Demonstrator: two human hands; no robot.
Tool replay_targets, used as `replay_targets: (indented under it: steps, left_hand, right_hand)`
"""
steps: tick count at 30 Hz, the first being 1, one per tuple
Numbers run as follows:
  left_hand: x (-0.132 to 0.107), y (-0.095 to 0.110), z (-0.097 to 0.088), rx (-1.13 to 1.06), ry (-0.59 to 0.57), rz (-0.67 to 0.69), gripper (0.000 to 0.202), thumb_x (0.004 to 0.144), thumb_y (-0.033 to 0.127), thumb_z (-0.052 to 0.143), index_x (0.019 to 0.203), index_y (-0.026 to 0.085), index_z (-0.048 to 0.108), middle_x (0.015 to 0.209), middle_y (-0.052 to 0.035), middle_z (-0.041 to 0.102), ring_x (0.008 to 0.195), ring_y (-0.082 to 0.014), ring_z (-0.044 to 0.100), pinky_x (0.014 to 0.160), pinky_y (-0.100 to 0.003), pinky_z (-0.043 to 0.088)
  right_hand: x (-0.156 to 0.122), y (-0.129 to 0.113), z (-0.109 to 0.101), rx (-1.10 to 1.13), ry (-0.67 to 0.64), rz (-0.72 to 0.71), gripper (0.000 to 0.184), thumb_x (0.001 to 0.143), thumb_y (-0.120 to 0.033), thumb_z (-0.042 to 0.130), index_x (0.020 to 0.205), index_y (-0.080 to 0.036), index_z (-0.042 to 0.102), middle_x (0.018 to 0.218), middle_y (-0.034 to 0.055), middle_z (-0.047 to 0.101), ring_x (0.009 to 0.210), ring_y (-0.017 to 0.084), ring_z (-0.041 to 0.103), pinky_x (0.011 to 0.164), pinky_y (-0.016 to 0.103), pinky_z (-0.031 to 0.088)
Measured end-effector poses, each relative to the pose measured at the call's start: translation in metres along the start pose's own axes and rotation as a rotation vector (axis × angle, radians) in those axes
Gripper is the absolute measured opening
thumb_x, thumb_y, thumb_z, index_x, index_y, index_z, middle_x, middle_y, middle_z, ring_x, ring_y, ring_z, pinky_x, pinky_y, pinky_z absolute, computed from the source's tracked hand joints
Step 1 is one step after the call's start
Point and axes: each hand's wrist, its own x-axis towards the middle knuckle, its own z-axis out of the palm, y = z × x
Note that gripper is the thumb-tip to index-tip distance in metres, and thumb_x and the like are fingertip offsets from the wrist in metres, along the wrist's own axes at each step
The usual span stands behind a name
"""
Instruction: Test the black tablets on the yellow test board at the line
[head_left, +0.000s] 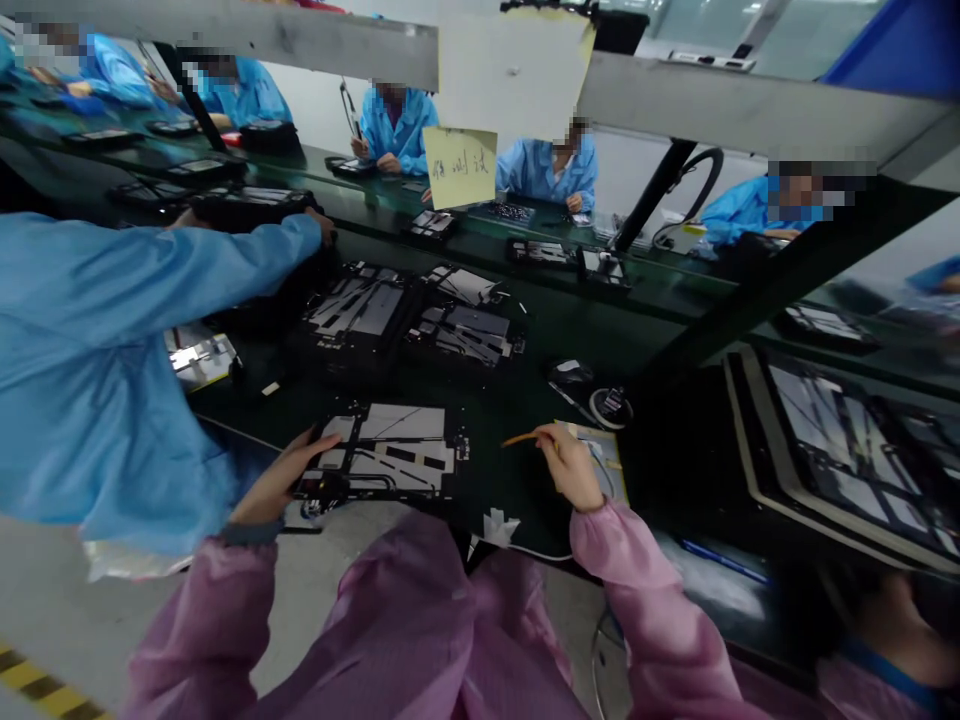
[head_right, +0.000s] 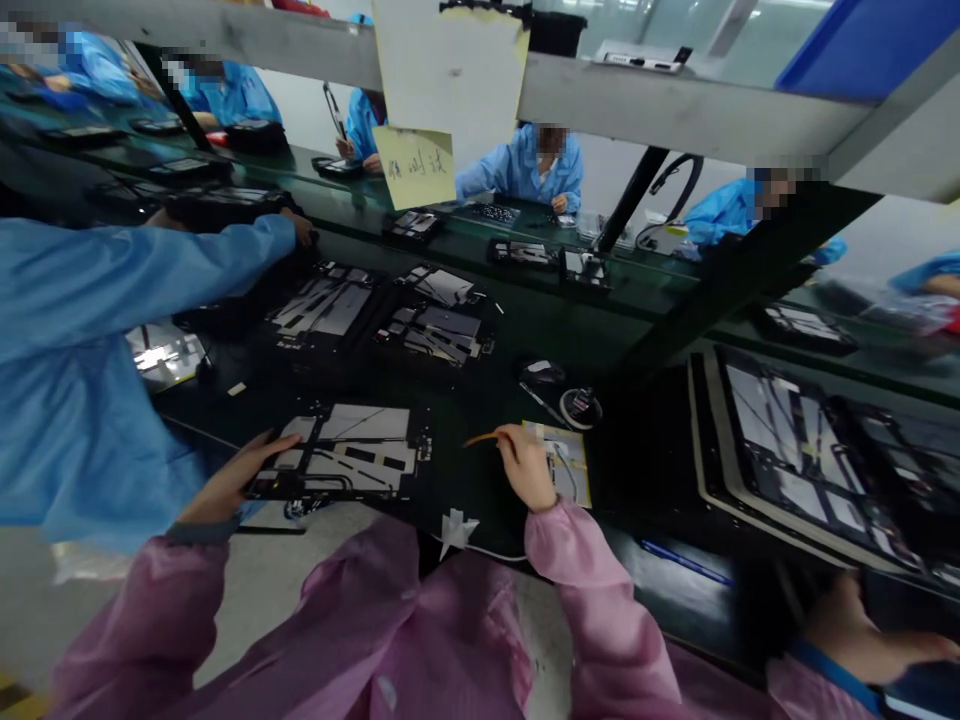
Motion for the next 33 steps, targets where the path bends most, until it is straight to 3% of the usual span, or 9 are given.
replay_targets:
  steps: [2,5,11,15,18,21,23,29,33]
  left_hand:
    - [0.007,0.001,0.021,0.062,-0.057,0.063,0.052,0.073,0.037,0.075,0.12,0.024,0.059,0.118,-0.0067,0.067,0.103,-0.0252,0.066,0.08,-0.034,0.058]
    - [0.017,0.002,0.055,0.313,-0.079,0.307,0.055,0.077,0.04,0.068,0.127,0.021,0.055,0.128,-0.0078,0.062,0.119,-0.027,0.057,0.101,-0.039,0.046]
    - [0.014,-0.017,0.108,0.91,0.113,0.988,0.045,0.087,0.034,0.054,0.129,0.017,0.053,0.147,-0.0145,0.042,0.137,-0.0325,0.034,0.114,-0.05,0.026]
    - [-0.005,-0.022,0.136,1.169,-0.129,1.208,0.036,0.09,0.031,0.053,0.124,0.019,0.055,0.13,-0.0129,0.056,0.126,-0.0289,0.045,0.111,-0.047,0.03]
    - [-0.01,-0.014,0.148,1.278,-0.226,1.232,0.024,0.09,0.03,0.054,0.11,0.018,0.058,0.106,-0.0094,0.062,0.106,-0.0252,0.055,0.111,-0.047,0.029]
    - [-0.008,-0.006,0.15,1.347,-0.301,1.278,0.01,0.089,0.028,0.056,0.09,0.019,0.06,0.089,-0.0043,0.061,0.095,-0.0222,0.057,0.113,-0.048,0.024]
    - [-0.008,-0.003,0.151,1.367,-0.32,1.311,0.01,0.088,0.025,0.056,0.082,0.019,0.059,0.086,-0.0041,0.059,0.095,-0.0221,0.056,0.112,-0.049,0.025]
    - [-0.022,-0.003,0.168,1.29,-0.131,1.443,0.013,0.089,0.019,0.048,0.093,0.018,0.061,0.109,-0.01,0.058,0.111,-0.025,0.053,0.115,-0.052,0.023]
    - [-0.027,0.0,0.163,1.143,0.025,1.493,0.032,0.091,0.032,0.052,0.119,0.015,0.054,0.138,-0.0177,0.045,0.135,-0.0325,0.035,0.115,-0.056,0.022]
  right_hand:
    - [-0.005,0.007,-0.014,0.232,0.039,0.111,0.024,0.094,-0.034,0.042,0.099,-0.022,0.062,0.088,0.0039,0.066,0.082,0.018,0.062,0.077,0.031,0.047]
    - [-0.013,0.011,-0.029,0.504,-0.039,0.168,0.024,0.09,-0.04,0.049,0.095,-0.022,0.065,0.087,0.0029,0.066,0.081,0.017,0.061,0.073,0.027,0.047]
    - [-0.012,0.003,-0.041,0.657,-0.315,0.003,0.027,0.078,-0.022,0.05,0.102,-0.02,0.062,0.09,0.0033,0.065,0.089,0.019,0.061,0.083,0.032,0.048]
    - [-0.003,-0.002,-0.042,0.724,-0.55,-0.057,0.032,0.08,-0.023,0.049,0.109,-0.02,0.06,0.102,0.006,0.068,0.104,0.022,0.061,0.099,0.04,0.044]
    - [0.004,-0.001,-0.032,0.805,-0.621,0.033,0.03,0.09,-0.034,0.043,0.109,-0.018,0.06,0.107,0.0087,0.067,0.096,0.02,0.066,0.09,0.036,0.051]
    - [0.012,0.0,-0.013,0.65,-0.562,0.122,0.032,0.092,-0.04,0.043,0.112,-0.019,0.057,0.088,0.0035,0.066,0.061,0.012,0.064,0.061,0.026,0.053]
    - [0.017,-0.004,-0.001,0.418,-0.481,0.076,0.03,0.091,-0.037,0.048,0.114,-0.02,0.056,0.08,-0.0002,0.063,0.053,0.01,0.059,0.055,0.023,0.05]
    - [0.024,-0.034,0.019,-0.196,-0.266,-0.201,0.036,0.081,-0.042,0.068,0.11,-0.022,0.06,0.116,0.0088,0.057,0.095,0.023,0.062,0.076,0.033,0.052]
    - [0.02,-0.044,0.027,-0.286,-0.152,-0.209,0.015,0.086,-0.029,0.058,0.098,-0.02,0.061,0.108,0.0095,0.06,0.098,0.024,0.059,0.081,0.033,0.05]
